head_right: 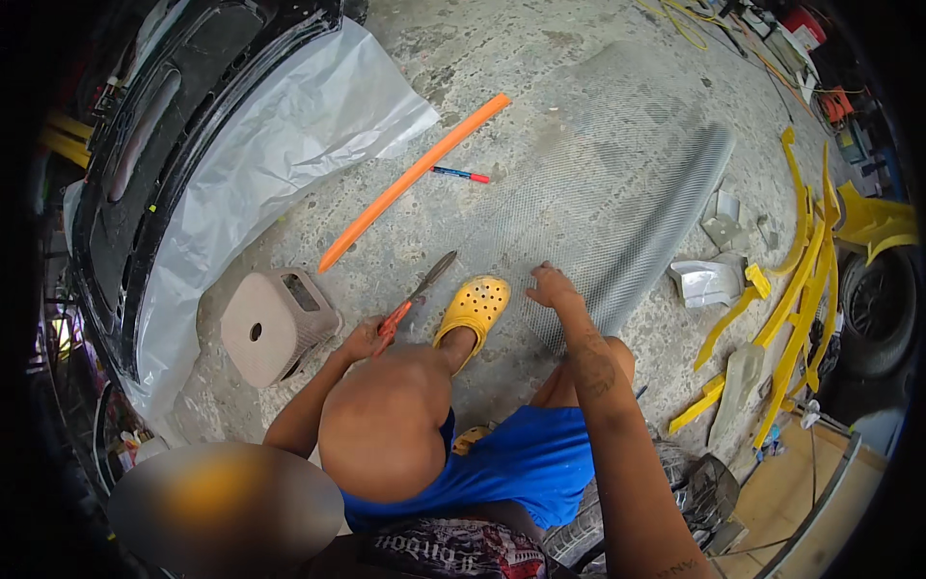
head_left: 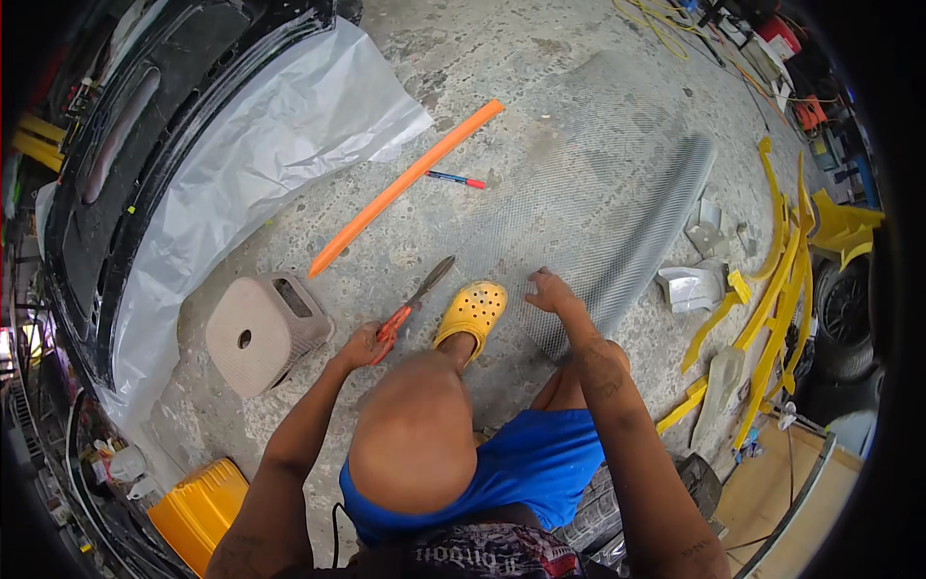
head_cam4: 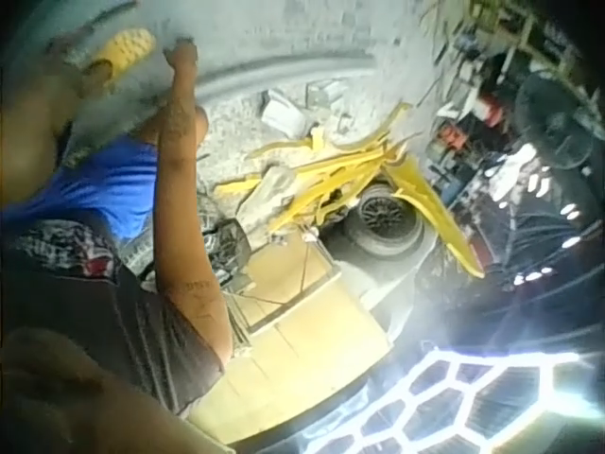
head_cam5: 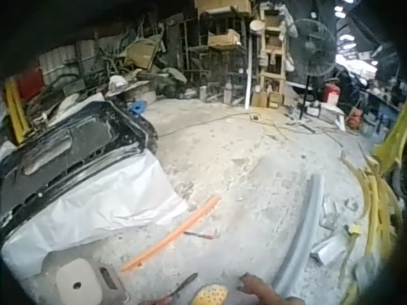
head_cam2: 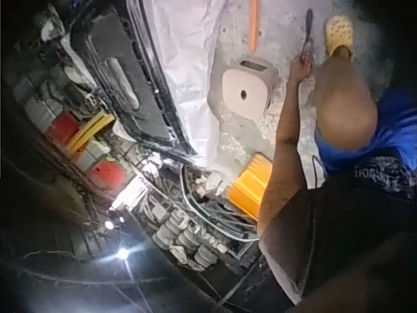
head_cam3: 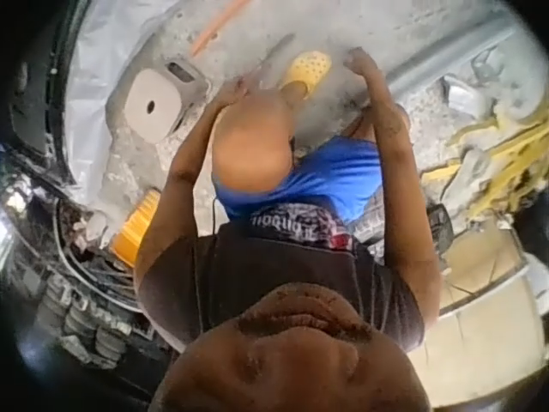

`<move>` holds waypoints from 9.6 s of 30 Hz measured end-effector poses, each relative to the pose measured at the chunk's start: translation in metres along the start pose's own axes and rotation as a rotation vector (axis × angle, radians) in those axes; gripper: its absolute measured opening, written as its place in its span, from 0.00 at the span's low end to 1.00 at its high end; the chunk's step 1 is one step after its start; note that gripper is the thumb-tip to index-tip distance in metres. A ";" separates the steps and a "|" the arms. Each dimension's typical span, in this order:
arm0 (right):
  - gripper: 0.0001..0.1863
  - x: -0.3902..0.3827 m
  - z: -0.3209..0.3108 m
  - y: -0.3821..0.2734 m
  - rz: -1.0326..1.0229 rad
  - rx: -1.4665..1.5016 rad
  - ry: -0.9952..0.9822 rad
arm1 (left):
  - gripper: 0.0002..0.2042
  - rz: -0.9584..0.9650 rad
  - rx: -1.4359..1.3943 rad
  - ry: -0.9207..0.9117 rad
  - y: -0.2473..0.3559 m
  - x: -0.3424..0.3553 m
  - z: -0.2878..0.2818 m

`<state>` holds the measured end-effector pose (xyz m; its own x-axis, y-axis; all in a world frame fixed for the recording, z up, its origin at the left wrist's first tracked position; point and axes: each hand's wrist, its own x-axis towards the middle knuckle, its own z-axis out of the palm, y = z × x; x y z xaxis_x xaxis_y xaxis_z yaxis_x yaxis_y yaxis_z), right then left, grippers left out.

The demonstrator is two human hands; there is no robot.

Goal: Measure and cut wire mesh to fit an opening in a car component.

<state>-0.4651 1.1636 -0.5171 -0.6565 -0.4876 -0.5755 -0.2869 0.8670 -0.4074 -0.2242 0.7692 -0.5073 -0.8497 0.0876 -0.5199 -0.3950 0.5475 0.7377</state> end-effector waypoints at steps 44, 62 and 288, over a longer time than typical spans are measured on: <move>0.17 0.185 -0.045 -0.110 -0.607 0.019 -0.366 | 0.14 0.102 -0.042 0.040 0.023 0.021 0.023; 0.15 0.178 -0.055 -0.114 -0.524 0.125 -0.475 | 0.19 -0.017 0.039 -0.071 0.028 0.043 0.018; 0.12 0.187 -0.078 -0.117 -0.533 0.325 -0.745 | 0.08 0.210 0.292 0.096 0.076 0.128 0.031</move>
<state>-0.6089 0.9791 -0.5223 0.1455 -0.8448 -0.5149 -0.1385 0.4980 -0.8561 -0.3527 0.8477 -0.5311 -0.9361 0.1524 -0.3170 -0.1039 0.7414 0.6630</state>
